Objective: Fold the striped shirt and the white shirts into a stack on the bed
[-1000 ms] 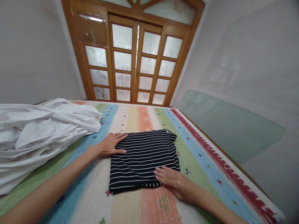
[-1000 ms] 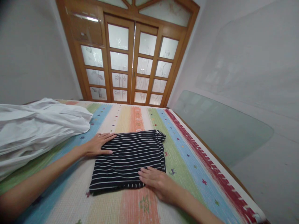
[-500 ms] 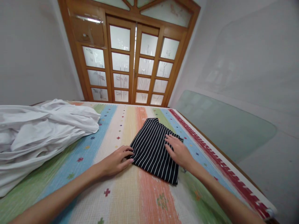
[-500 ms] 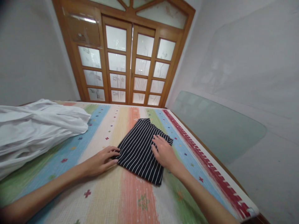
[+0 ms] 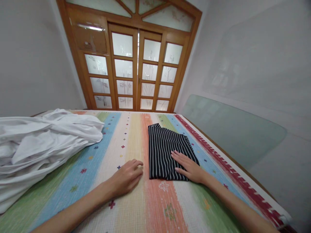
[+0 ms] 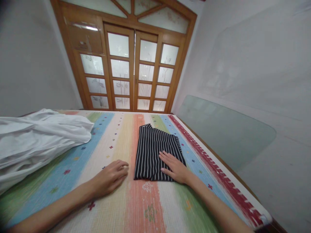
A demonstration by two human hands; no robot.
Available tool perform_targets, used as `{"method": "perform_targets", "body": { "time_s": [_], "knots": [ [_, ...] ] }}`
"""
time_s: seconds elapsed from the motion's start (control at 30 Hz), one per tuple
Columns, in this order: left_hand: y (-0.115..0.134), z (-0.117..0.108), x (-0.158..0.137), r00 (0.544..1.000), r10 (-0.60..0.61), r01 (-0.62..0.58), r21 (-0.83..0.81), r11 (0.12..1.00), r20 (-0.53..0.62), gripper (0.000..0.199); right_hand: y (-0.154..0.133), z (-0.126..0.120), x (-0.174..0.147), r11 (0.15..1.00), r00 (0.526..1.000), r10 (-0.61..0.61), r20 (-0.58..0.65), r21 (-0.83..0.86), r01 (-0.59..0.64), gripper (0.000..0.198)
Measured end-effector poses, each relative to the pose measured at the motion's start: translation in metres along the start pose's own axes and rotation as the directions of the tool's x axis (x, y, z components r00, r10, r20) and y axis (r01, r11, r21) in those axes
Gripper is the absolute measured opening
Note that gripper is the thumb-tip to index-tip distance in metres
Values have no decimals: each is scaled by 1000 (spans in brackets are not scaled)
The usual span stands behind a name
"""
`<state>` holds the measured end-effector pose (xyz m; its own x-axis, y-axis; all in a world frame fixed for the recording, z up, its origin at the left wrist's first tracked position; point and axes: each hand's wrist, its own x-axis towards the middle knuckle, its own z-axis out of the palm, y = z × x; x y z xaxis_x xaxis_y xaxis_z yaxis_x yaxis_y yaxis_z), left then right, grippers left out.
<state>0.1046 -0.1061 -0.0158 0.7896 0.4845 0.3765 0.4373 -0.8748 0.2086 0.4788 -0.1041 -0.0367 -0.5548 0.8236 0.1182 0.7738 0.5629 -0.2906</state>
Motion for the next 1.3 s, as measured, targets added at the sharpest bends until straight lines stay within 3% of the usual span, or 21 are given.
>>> {"method": "perform_targets", "body": {
  "time_s": [0.07, 0.17, 0.3, 0.4, 0.5, 0.9, 1.1, 1.3],
  "knots": [
    [-2, 0, 2, 1000, -6, 7, 32, 999, -31, 18, 21, -10, -3, 997, 999, 32, -11, 66, -31, 63],
    [-8, 2, 0, 995, -43, 48, 43, 998, -94, 19, 32, -15, 3, 972, 970, 200, -137, 152, -179, 54],
    [-14, 7, -5, 987, -111, 113, 9, 994, -115, 16, 5, 0, 30, 916, 874, 401, -276, 124, -381, 62],
    [-15, 10, -8, 983, -142, 140, -19, 990, -119, 15, -19, 16, 55, 844, 814, 529, -242, 45, -535, 76],
    [-15, 11, -9, 979, -156, 154, -26, 988, -132, 16, -22, 26, 73, 765, 760, 620, -193, -67, -641, 87],
    [-13, 12, -8, 969, -214, 208, -62, 976, -124, 17, 58, 1, 99, 677, 713, 681, -168, -228, -700, 94],
    [-13, 12, -8, 967, -240, 236, -61, 970, -80, 18, 107, -10, 114, 682, 728, 669, -152, -264, -682, 91],
    [-10, 9, -7, 962, -261, 256, -66, 964, -84, 18, 160, -23, 123, 666, 709, 692, -136, -259, -699, 95]
  ]
}}
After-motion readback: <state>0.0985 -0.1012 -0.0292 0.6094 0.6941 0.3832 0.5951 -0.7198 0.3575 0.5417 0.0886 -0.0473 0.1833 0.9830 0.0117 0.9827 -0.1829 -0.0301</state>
